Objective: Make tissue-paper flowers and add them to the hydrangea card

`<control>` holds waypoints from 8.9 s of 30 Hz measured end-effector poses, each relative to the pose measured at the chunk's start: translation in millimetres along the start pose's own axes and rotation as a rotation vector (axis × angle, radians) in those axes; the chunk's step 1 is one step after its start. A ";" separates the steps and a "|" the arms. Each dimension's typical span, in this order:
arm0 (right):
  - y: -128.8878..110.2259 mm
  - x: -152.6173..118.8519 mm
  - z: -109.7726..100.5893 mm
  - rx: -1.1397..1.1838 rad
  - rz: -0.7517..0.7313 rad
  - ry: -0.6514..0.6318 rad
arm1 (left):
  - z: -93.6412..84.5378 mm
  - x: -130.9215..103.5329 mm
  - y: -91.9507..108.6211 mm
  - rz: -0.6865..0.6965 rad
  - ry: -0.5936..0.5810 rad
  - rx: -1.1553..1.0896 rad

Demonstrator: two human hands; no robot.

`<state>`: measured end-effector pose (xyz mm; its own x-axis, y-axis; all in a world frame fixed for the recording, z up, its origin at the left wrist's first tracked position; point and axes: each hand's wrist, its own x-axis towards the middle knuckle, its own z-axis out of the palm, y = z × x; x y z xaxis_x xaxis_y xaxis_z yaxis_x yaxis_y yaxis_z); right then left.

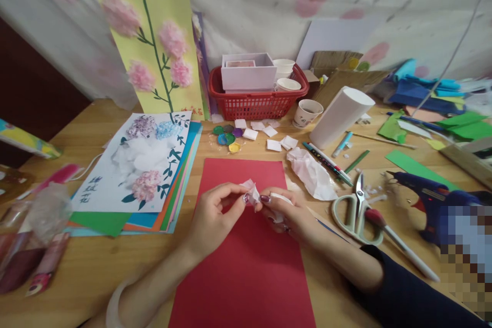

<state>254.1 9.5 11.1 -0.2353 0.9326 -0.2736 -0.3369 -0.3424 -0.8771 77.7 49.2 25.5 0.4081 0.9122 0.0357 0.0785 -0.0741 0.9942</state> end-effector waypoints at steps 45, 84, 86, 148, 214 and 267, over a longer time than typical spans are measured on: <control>-0.1 -2.3 0.9 -0.128 -0.071 0.018 | 3.8 -7.5 6.6 0.320 -0.031 0.384; 5.1 0.9 -1.3 -0.085 -0.062 0.079 | 4.1 3.3 -4.6 -0.319 -0.013 -0.495; 4.5 0.8 -0.6 -0.146 -0.070 0.063 | 4.6 4.4 -7.2 -0.303 0.033 -0.420; -9.3 -14.7 12.0 -0.353 -0.181 -0.001 | -18.3 9.4 -2.3 -0.188 -0.326 -0.209; -2.7 -10.9 4.6 -0.402 -0.110 0.066 | -12.3 -8.7 -0.1 0.444 -0.028 0.528; -9.8 -17.7 11.3 -0.535 -0.220 -0.106 | -12.3 -3.6 0.5 -0.029 -0.223 0.039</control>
<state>251.3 -4.9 29.0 -0.3114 0.9492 -0.0453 0.1125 -0.0106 -0.9936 65.0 50.9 27.2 0.5958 0.8029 -0.0203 0.1262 -0.0686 0.9896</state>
